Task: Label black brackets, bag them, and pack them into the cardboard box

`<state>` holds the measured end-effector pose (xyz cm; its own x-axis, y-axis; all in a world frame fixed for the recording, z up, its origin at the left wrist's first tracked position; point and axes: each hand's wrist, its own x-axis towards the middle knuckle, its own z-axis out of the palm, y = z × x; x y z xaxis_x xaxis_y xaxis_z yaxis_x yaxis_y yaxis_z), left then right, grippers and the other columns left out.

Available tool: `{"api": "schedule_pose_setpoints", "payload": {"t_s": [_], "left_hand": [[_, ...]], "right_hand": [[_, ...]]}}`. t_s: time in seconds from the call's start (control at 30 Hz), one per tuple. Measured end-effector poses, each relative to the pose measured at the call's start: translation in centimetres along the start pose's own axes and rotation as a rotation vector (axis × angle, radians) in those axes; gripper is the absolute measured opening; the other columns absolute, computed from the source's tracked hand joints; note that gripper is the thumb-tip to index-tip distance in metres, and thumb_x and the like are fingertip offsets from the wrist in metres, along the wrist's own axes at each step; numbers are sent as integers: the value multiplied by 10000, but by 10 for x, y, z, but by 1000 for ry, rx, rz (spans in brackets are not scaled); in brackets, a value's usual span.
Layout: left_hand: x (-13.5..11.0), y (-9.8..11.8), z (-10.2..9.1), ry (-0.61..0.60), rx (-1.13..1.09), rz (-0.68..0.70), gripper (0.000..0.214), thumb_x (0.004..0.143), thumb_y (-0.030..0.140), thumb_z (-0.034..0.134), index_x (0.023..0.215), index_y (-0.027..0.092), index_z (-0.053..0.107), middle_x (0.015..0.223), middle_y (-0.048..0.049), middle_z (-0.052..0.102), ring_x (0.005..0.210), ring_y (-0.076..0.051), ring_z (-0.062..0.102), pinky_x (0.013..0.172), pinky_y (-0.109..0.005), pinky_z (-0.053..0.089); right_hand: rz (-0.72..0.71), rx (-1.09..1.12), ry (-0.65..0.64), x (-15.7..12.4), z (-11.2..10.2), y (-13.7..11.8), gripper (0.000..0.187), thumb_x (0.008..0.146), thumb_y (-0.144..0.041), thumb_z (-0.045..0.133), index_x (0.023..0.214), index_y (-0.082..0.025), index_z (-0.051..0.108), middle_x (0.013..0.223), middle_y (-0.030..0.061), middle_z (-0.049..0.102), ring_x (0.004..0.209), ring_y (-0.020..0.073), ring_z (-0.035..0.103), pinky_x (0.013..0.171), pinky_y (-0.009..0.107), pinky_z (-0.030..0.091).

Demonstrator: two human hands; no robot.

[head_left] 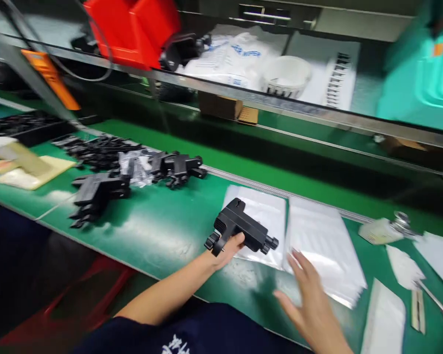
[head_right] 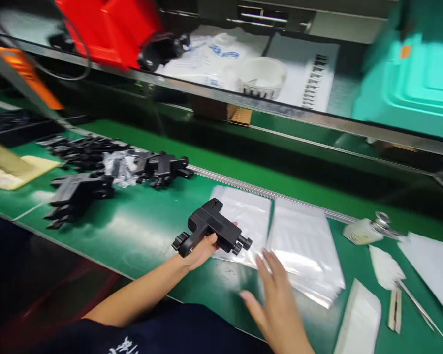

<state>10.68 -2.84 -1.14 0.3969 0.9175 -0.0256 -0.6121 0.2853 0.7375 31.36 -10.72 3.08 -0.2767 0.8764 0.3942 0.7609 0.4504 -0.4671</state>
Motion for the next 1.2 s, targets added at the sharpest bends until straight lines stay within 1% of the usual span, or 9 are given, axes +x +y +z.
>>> {"api": "schedule_pose_setpoints", "payload": {"t_s": [0.17, 0.3, 0.43, 0.5, 0.6, 0.7, 0.8, 1.0, 1.2], "left_hand": [[-2, -2, 12, -188, 129, -165, 480, 682, 285, 813, 1140, 227, 684, 1150, -66, 701, 1141, -267, 599, 1017, -382, 435], [3, 23, -9, -249, 100, -339, 481, 643, 382, 791, 1046, 136, 702, 924, -81, 722, 814, -226, 657, 722, -297, 499], [6, 22, -4, -102, 378, -254, 555, 704, 503, 745, 1113, 140, 646, 1051, -94, 681, 926, -242, 608, 795, -299, 457], [4, 17, 2, -12, 561, -142, 532, 730, 535, 719, 1093, 156, 631, 1038, -76, 660, 951, -241, 578, 821, -300, 439], [-2, 16, 5, -32, 732, -45, 567, 722, 591, 697, 1097, 176, 602, 946, -46, 627, 898, -233, 567, 789, -302, 439], [-4, 21, 2, -106, 832, -12, 610, 667, 576, 751, 1117, 196, 595, 949, -32, 619, 874, -226, 571, 778, -297, 438], [-1, 19, 0, -66, 792, -24, 628, 659, 585, 760, 1126, 194, 607, 990, -42, 633, 916, -232, 576, 808, -296, 437], [6, 4, -1, 56, 407, -293, 623, 699, 644, 710, 1053, 139, 621, 923, -83, 668, 844, -225, 619, 762, -306, 471], [-6, 25, 1, -219, 795, 30, 842, 628, 291, 854, 1372, 252, 462, 1211, -101, 664, 1144, -287, 600, 1015, -404, 423]], "right_hand": [[140, -37, -95, 3, -3, -2, 779, 882, -335, 613, 1515, -312, 160, 1385, 103, 539, 1175, 286, 603, 871, 433, 586], [63, -102, -106, -5, -17, 7, 694, 883, -267, 612, 1486, -297, 270, 1224, 103, 627, 1037, 277, 636, 791, 416, 596], [-13, -79, -131, -11, -23, 11, 497, 900, -240, 559, 1387, -284, 467, 1206, 112, 619, 1030, 283, 602, 817, 447, 566], [166, 94, -50, -13, -20, 15, 456, 904, -387, 562, 1338, -254, 520, 1210, 119, 611, 1053, 280, 598, 848, 444, 550], [609, 522, -4, -15, -11, 26, 504, 925, -582, 412, 1153, -186, 625, 854, 82, 663, 689, 197, 624, 629, 351, 542], [849, 907, -82, -18, 0, 33, 509, 880, -641, 454, 923, -171, 646, 552, -23, 519, 432, 115, 443, 458, 267, 425], [771, 841, -24, -18, 5, 32, 373, 875, -546, 549, 945, -191, 638, 659, -3, 576, 572, 138, 537, 556, 276, 473], [182, 226, 41, -23, -6, 34, 254, 948, -316, 502, 1175, -259, 601, 1040, 81, 662, 975, 233, 627, 853, 412, 541], [366, 288, 165, -40, 7, 57, 314, 911, -319, 584, 1216, -251, 551, 1142, 95, 610, 1007, 207, 640, 815, 366, 592]]}}
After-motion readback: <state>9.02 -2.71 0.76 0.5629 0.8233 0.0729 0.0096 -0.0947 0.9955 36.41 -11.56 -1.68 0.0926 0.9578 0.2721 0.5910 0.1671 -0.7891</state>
